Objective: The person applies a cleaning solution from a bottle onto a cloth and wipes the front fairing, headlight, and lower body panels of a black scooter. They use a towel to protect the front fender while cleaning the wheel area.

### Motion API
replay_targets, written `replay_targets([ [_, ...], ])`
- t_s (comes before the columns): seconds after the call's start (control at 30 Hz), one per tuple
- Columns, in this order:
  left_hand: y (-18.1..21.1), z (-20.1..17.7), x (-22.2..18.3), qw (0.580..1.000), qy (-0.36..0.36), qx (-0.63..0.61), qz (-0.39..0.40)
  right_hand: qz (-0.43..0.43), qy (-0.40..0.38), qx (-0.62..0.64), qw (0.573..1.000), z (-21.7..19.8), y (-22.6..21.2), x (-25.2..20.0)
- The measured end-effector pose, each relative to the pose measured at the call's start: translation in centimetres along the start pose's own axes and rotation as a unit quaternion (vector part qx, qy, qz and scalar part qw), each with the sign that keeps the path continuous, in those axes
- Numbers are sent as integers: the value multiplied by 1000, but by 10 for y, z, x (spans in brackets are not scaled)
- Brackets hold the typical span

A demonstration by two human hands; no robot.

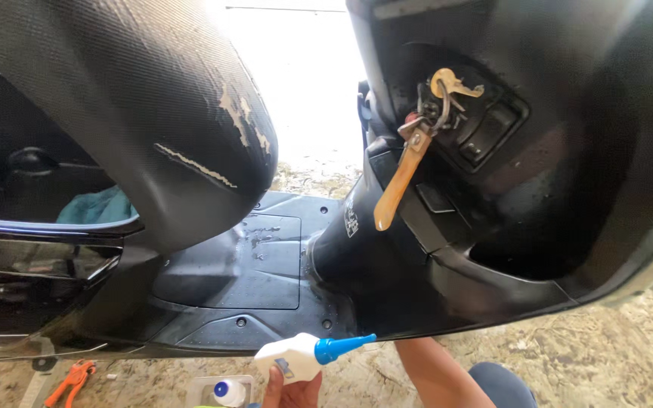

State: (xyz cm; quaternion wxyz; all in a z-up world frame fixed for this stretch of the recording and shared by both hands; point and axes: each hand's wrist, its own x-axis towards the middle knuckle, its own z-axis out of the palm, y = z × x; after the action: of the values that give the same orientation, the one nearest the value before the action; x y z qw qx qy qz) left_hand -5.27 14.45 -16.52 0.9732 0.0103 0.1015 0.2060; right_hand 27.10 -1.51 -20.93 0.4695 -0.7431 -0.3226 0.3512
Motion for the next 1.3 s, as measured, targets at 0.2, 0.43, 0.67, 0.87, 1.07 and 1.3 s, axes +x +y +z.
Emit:
replay_targets([
  [0.2,-21,71,4,999,40,-21,9,-15,-4,0,1000,2,-20,0],
  [0.43,-30,89,-7,998,51,40,11,-50,-2,61,997,-12,-50,18],
  [0.67,-55,42,-8,999,47,10,-19,-56,63,114,990,18,-57,56],
  [0.87,-60,9,-1,997,37,51,-41,-43,81,158,983,36,-31,69],
  [1.07,-74,64,-4,998,11,2,-55,-23,133,265,955,17,-9,59],
  [1.3,-80,106,-16,998,-31,-11,-62,-64,161,268,948,-30,-36,-92],
])
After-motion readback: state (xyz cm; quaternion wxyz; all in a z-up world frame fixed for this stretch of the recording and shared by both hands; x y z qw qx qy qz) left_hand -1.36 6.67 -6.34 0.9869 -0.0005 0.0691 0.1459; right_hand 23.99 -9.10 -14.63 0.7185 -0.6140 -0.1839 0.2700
